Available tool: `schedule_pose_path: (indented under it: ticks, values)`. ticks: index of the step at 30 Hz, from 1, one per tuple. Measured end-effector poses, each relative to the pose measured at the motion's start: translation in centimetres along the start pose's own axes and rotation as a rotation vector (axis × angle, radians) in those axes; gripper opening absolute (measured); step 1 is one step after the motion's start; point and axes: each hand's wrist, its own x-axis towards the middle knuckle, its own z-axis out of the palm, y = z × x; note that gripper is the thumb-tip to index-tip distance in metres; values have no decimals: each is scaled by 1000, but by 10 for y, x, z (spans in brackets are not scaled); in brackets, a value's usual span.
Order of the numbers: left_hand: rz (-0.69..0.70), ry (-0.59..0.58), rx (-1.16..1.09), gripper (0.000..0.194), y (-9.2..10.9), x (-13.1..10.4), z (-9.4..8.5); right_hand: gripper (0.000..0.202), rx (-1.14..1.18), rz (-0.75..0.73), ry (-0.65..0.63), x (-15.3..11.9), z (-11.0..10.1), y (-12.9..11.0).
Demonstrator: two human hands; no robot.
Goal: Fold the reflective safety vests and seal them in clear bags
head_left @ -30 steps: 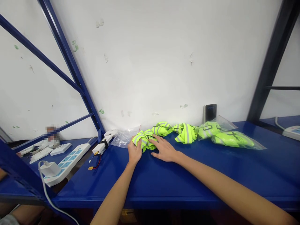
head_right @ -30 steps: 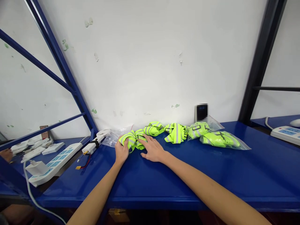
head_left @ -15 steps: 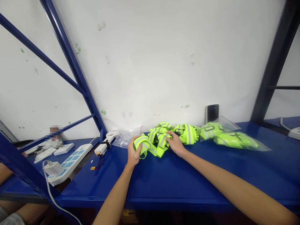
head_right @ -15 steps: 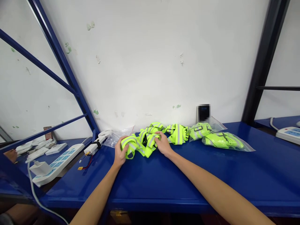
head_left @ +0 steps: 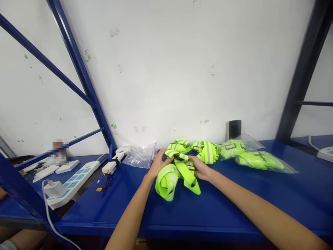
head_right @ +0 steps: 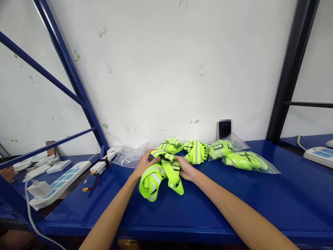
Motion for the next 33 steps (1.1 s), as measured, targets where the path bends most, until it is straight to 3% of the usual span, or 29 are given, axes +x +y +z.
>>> schedule_pose_path:
  ticks: [3,6,9,12,15,18,20,24,28,30,33]
  values:
    - [-23,140,-2,35,-1,9,11,29,-326,-89,10,-1,-4,1]
    - [-42,215,-190,38,5,6,13,30,-696,-425,163,-4,-9,-5]
    - [-113,329,-375,43,18,-4,13,36,-703,-695,219,-10,-8,-14]
    - [-152,414,-347,43,33,-10,15,47,-534,-619,73,-17,1,-18]
    - [-76,370,-84,42,42,-10,17,57,-382,-479,-67,-19,12,-17]
    - [-12,355,304,43,41,-6,19,53,-146,-378,-43,-16,18,-16]
    - [-20,312,435,46,36,-4,19,53,32,-310,-4,-13,17,-16]
    - [-28,141,351,53,27,-2,15,48,236,-254,66,-8,11,-21]
    - [13,275,341,57,26,2,6,33,356,-252,68,-9,9,-28]
    - [58,198,202,66,25,8,4,29,384,-236,-15,-14,10,-31]
    - [57,4,-177,81,19,17,8,35,380,-214,-248,-23,13,-35]
